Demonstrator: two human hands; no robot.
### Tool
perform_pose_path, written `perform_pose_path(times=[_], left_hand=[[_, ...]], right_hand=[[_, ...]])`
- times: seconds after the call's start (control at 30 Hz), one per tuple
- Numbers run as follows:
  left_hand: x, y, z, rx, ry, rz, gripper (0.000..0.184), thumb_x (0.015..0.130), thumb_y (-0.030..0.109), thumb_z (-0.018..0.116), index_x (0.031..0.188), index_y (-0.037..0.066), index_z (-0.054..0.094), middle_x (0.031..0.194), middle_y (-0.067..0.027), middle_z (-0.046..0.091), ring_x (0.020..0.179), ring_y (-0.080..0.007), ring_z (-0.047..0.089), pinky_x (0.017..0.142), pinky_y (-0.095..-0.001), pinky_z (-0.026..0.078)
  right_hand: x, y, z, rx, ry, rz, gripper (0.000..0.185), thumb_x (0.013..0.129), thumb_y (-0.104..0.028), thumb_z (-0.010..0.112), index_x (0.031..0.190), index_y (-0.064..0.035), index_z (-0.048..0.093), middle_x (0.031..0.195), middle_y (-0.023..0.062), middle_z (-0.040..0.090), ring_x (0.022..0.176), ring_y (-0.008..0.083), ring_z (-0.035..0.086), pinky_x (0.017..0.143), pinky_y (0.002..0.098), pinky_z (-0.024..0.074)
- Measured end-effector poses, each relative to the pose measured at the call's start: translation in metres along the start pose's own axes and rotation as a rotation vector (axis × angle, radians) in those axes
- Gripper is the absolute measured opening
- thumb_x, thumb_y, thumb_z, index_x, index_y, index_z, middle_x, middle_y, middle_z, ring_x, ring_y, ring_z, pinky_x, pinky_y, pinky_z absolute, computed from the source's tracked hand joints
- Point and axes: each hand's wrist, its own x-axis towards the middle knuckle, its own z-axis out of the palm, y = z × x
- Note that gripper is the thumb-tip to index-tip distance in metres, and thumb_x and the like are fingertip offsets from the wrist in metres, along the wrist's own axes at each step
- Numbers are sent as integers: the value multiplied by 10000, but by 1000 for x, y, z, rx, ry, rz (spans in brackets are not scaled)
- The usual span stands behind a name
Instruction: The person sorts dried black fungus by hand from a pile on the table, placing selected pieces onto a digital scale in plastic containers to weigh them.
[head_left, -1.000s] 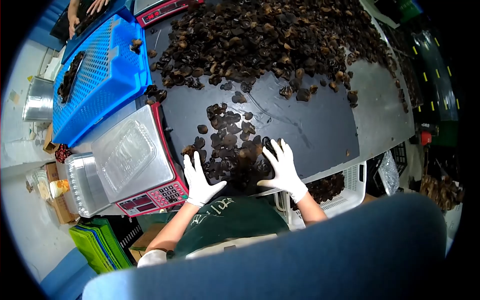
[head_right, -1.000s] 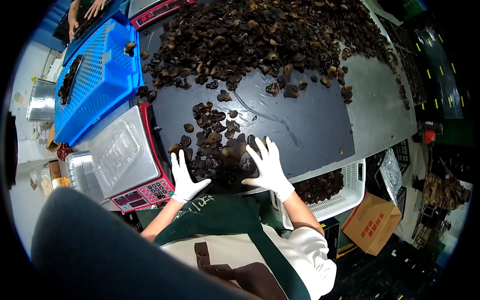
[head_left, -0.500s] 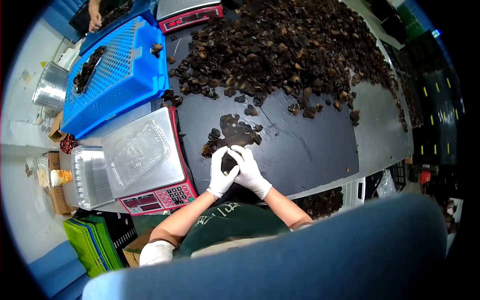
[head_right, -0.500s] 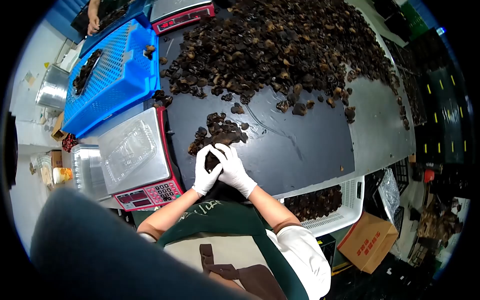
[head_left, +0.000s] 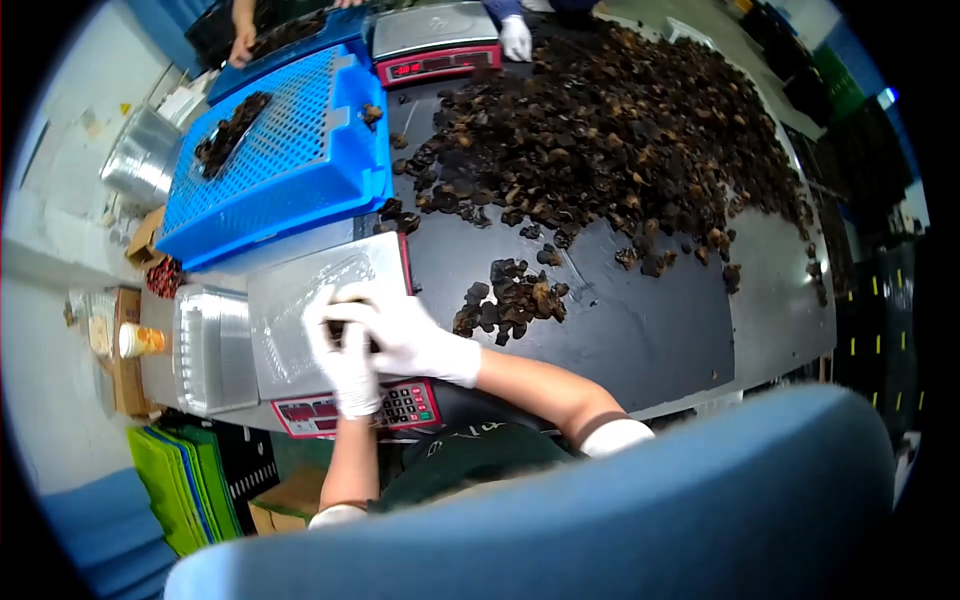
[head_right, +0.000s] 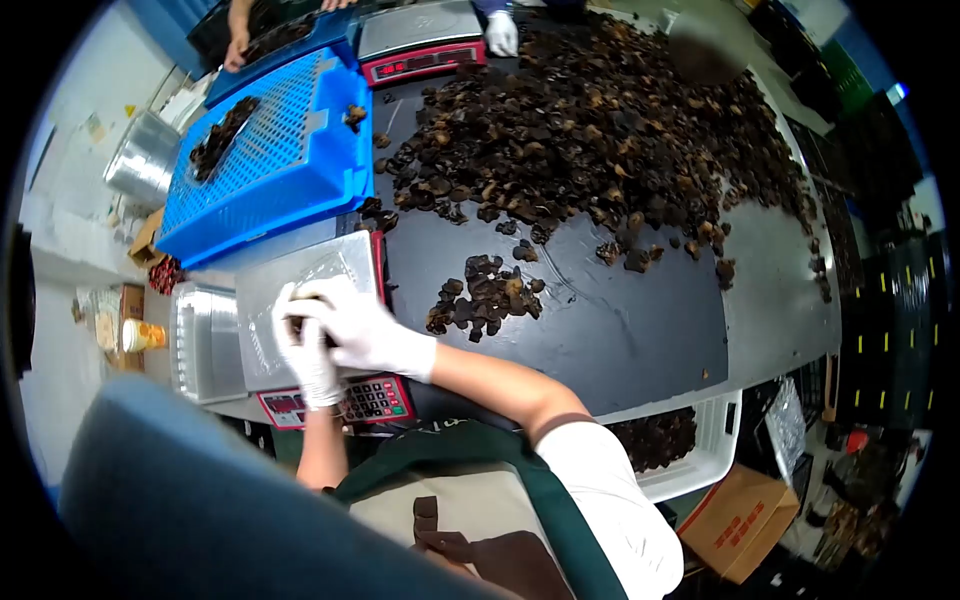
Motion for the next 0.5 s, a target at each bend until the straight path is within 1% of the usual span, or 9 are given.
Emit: perform_pose_path(times=[0.07, 0.13, 0.2, 0.23, 0.27, 0.33, 0.37, 0.4, 0.5], left_hand=[[29, -21, -42, 138, 13, 122, 406, 916, 40, 558, 1315, -9, 505, 1243, -103, 562, 1117, -197, 539, 1013, -343, 424], [47, -26, -65, 14, 65, -30, 318, 902, 75, 589, 1210, 4, 550, 1198, -112, 578, 1102, -216, 542, 1013, -356, 411], [59, -55, -99, 328, 4, 118, 280, 912, 83, 585, 1180, 4, 559, 1165, -104, 593, 1095, -207, 545, 1000, -354, 417], [63, -59, -105, 469, -41, 174, 267, 913, 92, 587, 1167, 11, 571, 1135, -113, 596, 1080, -227, 552, 977, -363, 424], [64, -59, -116, 817, -158, 198, 259, 915, 122, 593, 1155, 24, 587, 1112, -134, 594, 1064, -281, 559, 966, -392, 425], [63, -59, -122, 945, -249, 181, 256, 914, 159, 604, 1137, 32, 602, 1138, -153, 577, 1071, -325, 548, 964, -418, 418], [62, -61, -123, 939, -218, 187, 262, 919, 176, 602, 1139, 34, 607, 1158, -155, 570, 1089, -326, 541, 975, -420, 412], [60, -65, -124, 933, -184, 191, 268, 923, 193, 599, 1140, 36, 611, 1178, -157, 563, 1107, -327, 535, 986, -423, 405], [59, -60, -124, 838, -154, 199, 312, 941, 207, 569, 1207, 50, 609, 1207, -161, 554, 1159, -327, 512, 1024, -416, 381]], right_hand=[[28, 4, 31, 92, -42, -28, 647, 673, -102, 739, 1281, -142, 519, 1250, 145, 508, 1200, 359, 471, 943, 452, 473], [44, 3, 52, 75, -95, 24, 620, 668, -112, 718, 1247, -107, 497, 1209, 143, 495, 1118, 356, 501, 880, 460, 507], [47, 16, 77, -1, -173, 70, 581, 680, -141, 713, 1220, -92, 506, 1189, 144, 506, 1062, 349, 530, 856, 459, 516], [46, 22, 83, -70, -204, 54, 587, 685, -210, 726, 1214, -81, 509, 1178, 152, 516, 1008, 358, 558, 828, 454, 511], [42, 27, 87, -72, -204, 57, 587, 685, -210, 726, 1214, -81, 509, 1178, 152, 516, 1008, 358, 558, 828, 454, 511], [39, 21, 76, -310, -384, 129, 636, 685, -287, 738, 1238, -78, 504, 1146, 161, 529, 983, 372, 569, 815, 456, 495], [36, 18, 70, -309, -402, 129, 706, 689, -344, 740, 1291, -71, 492, 1185, 172, 541, 959, 394, 575, 825, 462, 478], [33, 14, 61, -308, -411, 127, 706, 689, -344, 740, 1291, -71, 492, 1185, 172, 541, 959, 394, 575, 825, 462, 478], [26, 5, 28, -214, -146, 50, 765, 674, -363, 727, 1323, -46, 475, 1265, 193, 553, 1017, 423, 578, 876, 508, 445]])
